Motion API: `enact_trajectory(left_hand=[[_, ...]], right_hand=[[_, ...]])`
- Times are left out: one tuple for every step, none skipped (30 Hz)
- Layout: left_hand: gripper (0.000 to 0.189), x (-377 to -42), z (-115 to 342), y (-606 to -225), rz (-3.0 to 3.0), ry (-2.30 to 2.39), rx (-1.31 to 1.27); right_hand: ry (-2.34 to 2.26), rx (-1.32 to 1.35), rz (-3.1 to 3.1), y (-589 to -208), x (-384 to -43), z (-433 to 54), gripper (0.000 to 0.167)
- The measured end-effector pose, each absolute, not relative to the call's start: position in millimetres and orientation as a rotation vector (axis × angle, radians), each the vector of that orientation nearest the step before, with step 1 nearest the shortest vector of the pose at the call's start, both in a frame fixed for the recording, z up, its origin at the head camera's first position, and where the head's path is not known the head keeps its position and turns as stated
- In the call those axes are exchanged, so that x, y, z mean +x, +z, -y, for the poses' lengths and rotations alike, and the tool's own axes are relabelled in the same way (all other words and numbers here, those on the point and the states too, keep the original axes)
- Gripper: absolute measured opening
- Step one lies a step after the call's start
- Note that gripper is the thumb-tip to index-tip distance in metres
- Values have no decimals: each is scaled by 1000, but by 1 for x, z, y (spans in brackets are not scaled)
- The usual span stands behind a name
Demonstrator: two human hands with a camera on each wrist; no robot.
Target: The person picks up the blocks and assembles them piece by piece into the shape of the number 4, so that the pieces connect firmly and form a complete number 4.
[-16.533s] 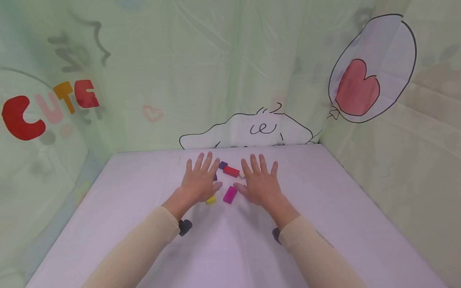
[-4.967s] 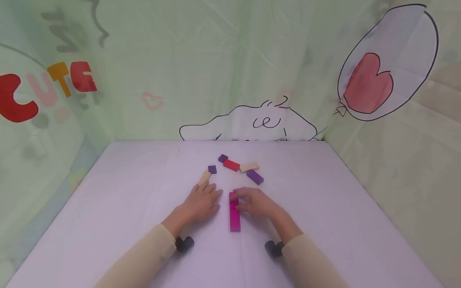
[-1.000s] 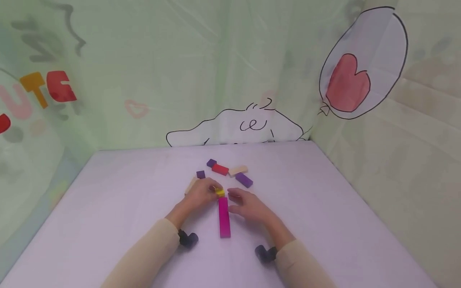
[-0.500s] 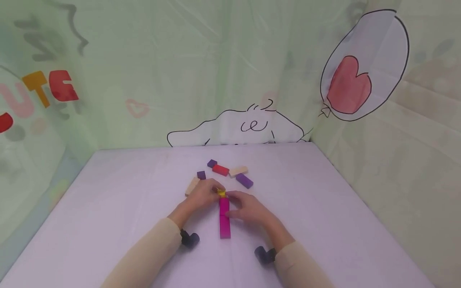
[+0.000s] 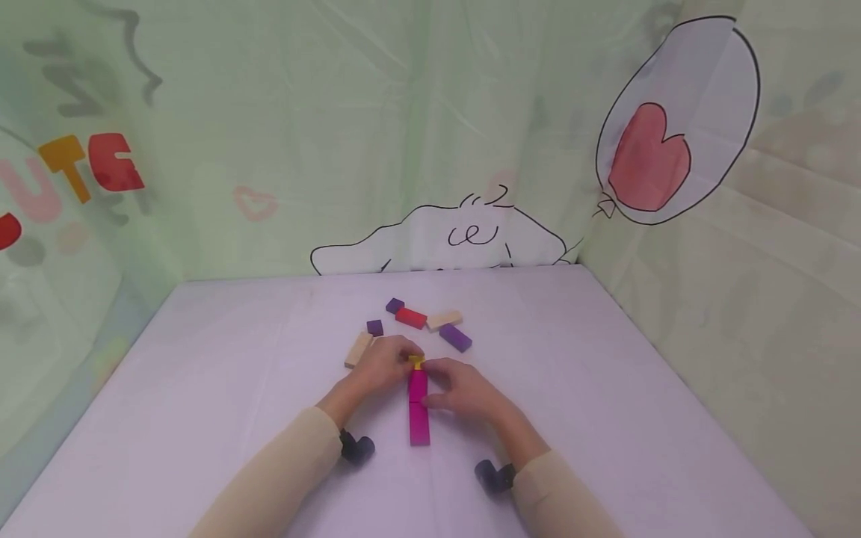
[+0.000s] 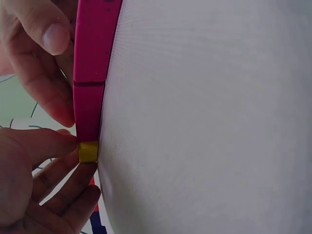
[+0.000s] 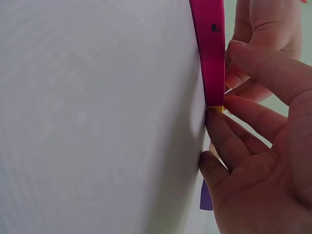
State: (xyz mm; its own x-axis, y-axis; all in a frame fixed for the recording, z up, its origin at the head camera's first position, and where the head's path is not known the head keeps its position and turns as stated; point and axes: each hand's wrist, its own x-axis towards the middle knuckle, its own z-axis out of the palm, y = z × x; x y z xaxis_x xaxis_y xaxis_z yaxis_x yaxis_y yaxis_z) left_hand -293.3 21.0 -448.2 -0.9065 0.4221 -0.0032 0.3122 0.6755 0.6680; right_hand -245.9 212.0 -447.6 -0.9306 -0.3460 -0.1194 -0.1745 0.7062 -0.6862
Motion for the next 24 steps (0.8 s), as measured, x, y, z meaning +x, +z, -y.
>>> enact_trajectory(left_hand=[[28, -294, -21, -449, -2733, 1042, 601], [28, -294, -21, -449, -2738, 1040, 600], [27, -294, -21, -450, -2740, 1040, 598], [27, -294, -21, -450, -2742, 1041, 598], [27, -294, -21, -451, -2744, 1041, 598], [27, -294, -21, -451, -2745, 1041, 597], [27, -294, -21, -452, -2748, 1039, 598], [27, -294, -21, -452, -2747, 1041, 599], [27, -295, -21, -452, -2748, 1041, 600], [27, -295, -21, -452, -2749, 1040, 603], [27, -295, -21, -452, -2749, 1041, 604], [27, -295, -21, -451, -2750, 1040, 605], [27, -295, -21, -451, -2753, 1038, 608], [27, -294, -21, -450, -2755, 1039, 610], [27, -294, -21, -450, -2757, 1039, 612], [27, -294, -21, -449, -2756, 1042, 614], [27, -294, -21, -448, -2757, 1044, 616], [27, -294, -21, -448, -2758, 1044, 616], [26, -293, -21, -448, -2761, 1042, 617], [26, -294, -21, -449, -2761, 1042, 615], [26, -294, -21, -449, -2762, 1040, 613], [26, -294, -21, -449, -2762, 1040, 611], [26, -294, -21, -449, -2761, 1039, 608], [27, -293, -21, -449, -2759, 1038, 606]], right_hand=[[-1040, -418, -2674, -447, -246, -212, 65], [-1039, -419, -2673, -446, -246, -212, 65], [-1036, -421, -2673, -446, -245, -211, 64], [-1037, -422, -2672, -445, -245, -211, 62], [-1037, -422, -2672, -445, -245, -211, 59], [-1036, -425, -2673, -445, -245, -211, 57], [-1033, -426, -2680, -445, -246, -211, 54], [-1031, -429, -2688, -445, -246, -210, 52], [-1031, -430, -2697, -446, -246, -210, 50], [-1029, -434, -2709, -447, -247, -210, 48], [-1024, -437, -2723, -447, -248, -209, 47], [-1022, -439, -2736, -448, -248, -209, 46], [-1019, -438, -2749, -448, -249, -208, 45], [-1013, -436, -2761, -448, -250, -207, 44], [-1002, -427, -2773, -447, -250, -206, 43], [-990, -421, -2784, -447, -250, -204, 43], [-981, -409, -2792, -446, -250, -203, 42], [-973, -401, -2800, -445, -250, -202, 41], [-961, -398, -2808, -444, -250, -201, 41], [-951, -393, -2816, -444, -250, -200, 40], [-946, -389, -2821, -444, -250, -200, 39], [-943, -393, -2826, -444, -250, -199, 39], [-941, -394, -2830, -444, -250, -199, 38], [-933, -397, -2836, -444, -250, -198, 37]])
